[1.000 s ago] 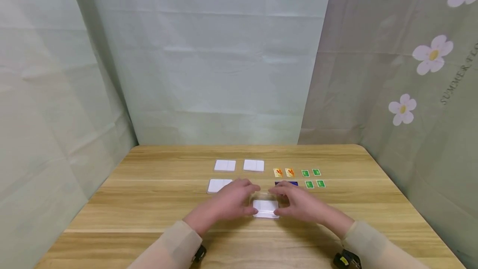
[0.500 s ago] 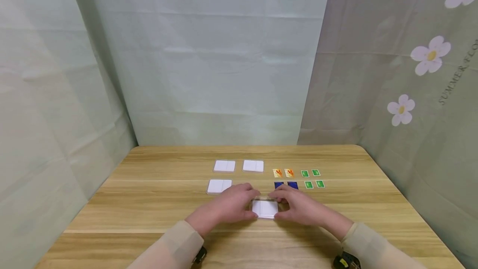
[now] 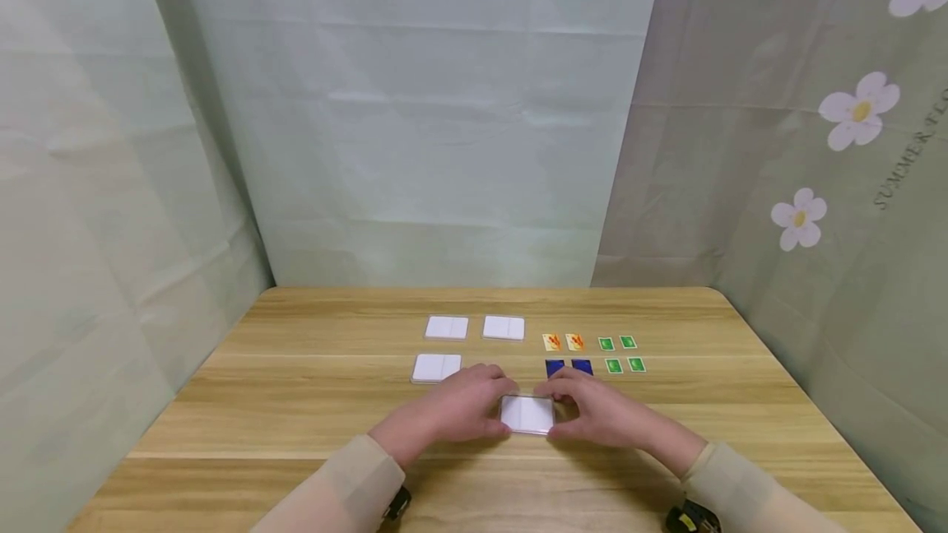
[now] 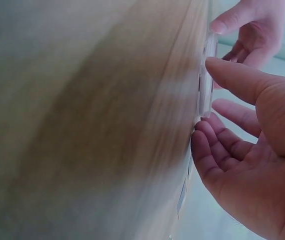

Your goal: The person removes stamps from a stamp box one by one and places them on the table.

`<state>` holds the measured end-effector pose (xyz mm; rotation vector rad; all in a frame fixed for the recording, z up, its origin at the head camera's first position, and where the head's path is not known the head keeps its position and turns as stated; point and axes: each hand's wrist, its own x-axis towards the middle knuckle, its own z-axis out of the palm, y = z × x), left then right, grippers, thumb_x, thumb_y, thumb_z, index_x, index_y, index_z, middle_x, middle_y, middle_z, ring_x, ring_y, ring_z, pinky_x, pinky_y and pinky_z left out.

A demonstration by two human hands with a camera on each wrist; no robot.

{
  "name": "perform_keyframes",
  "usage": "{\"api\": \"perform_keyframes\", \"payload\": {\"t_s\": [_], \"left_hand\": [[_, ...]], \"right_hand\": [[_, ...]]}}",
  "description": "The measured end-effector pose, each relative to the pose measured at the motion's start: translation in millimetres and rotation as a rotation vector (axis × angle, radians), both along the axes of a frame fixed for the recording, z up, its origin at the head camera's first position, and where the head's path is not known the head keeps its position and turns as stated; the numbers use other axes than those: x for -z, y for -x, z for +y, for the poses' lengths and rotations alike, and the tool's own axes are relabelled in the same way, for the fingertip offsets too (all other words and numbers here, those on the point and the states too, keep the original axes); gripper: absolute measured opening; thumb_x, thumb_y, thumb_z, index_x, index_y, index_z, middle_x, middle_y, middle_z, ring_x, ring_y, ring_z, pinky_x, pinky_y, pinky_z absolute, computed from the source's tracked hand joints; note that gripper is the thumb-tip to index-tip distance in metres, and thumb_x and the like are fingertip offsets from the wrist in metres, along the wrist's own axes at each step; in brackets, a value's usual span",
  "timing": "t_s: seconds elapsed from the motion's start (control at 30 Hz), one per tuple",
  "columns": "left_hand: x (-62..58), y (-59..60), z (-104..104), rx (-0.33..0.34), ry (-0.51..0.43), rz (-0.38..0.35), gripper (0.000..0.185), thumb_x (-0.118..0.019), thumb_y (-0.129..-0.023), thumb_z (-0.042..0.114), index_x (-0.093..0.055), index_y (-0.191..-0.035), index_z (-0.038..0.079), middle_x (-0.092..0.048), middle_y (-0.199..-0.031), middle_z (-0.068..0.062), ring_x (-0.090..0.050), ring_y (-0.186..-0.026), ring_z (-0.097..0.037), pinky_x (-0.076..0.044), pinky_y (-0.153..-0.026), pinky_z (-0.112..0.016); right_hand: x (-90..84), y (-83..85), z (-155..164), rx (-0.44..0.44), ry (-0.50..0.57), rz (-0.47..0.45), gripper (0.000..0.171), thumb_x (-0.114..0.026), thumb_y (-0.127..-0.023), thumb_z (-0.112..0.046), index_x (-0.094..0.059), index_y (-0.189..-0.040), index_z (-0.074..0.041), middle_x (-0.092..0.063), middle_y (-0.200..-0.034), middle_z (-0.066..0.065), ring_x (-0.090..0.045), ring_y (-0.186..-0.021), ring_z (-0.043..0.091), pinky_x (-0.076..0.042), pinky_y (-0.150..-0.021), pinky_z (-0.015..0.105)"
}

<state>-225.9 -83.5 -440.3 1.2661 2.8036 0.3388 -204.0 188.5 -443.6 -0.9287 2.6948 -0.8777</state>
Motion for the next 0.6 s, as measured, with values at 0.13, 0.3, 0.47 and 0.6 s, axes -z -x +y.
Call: {"api": "perform_keyframes", "payload": {"t_s": [0.13,0.3,0.47,0.6], "left_hand": [[-0.4,-0.4,0.2,0.001,-0.002,-0.012,0.052,-0.092,-0.093,0.036,-0.075,-0.137,0.012,-0.071,-0.125,0.0,-0.064,-0.11,-0.012,-0.056,-0.098,-0.03],[-0.9,0.3,0.9,0.005,0.006,-0.029,0.052,-0.091,-0.094,0.035,-0.075,-0.137,0.012,-0.07,-0.126,0.001,-0.063,-0.111,-0.011,-0.055,-0.099,-0.03],[-2.0,1.8,1.7,0.011,0.016,-0.048,0.051,-0.09,-0.095,0.035,-0.074,-0.137,0.011,-0.069,-0.126,0.001,-0.062,-0.112,-0.01,-0.055,-0.1,-0.029],[-3.2,2.8,2.3,0.012,0.028,-0.059,0.05,-0.089,-0.096,0.036,-0.075,-0.137,0.012,-0.069,-0.125,0.001,-0.062,-0.113,-0.01,-0.055,-0.101,-0.029]], "right_hand": [[0.2,-1.3,-0.3,0.003,0.012,-0.021,0.051,-0.093,-0.092,-0.022,-0.073,-0.138,-0.012,-0.063,-0.121,0.001,-0.059,-0.099,0.015,-0.053,-0.082,0.028],[0.7,-2.8,-2.4,0.01,0.016,-0.014,0.049,-0.093,-0.092,-0.017,-0.072,-0.135,-0.01,-0.062,-0.115,0.001,-0.059,-0.096,0.014,-0.053,-0.08,0.026],[0.1,-4.4,-4.7,0.014,0.012,-0.006,0.041,-0.092,-0.091,-0.014,-0.069,-0.125,-0.011,-0.058,-0.108,0.001,-0.057,-0.095,0.017,-0.051,-0.078,0.026],[-1.1,-5.3,-4.7,0.009,0.01,0.0,0.035,-0.092,-0.091,-0.014,-0.068,-0.116,-0.015,-0.058,-0.106,0.001,-0.057,-0.096,0.018,-0.05,-0.079,0.027]]}}
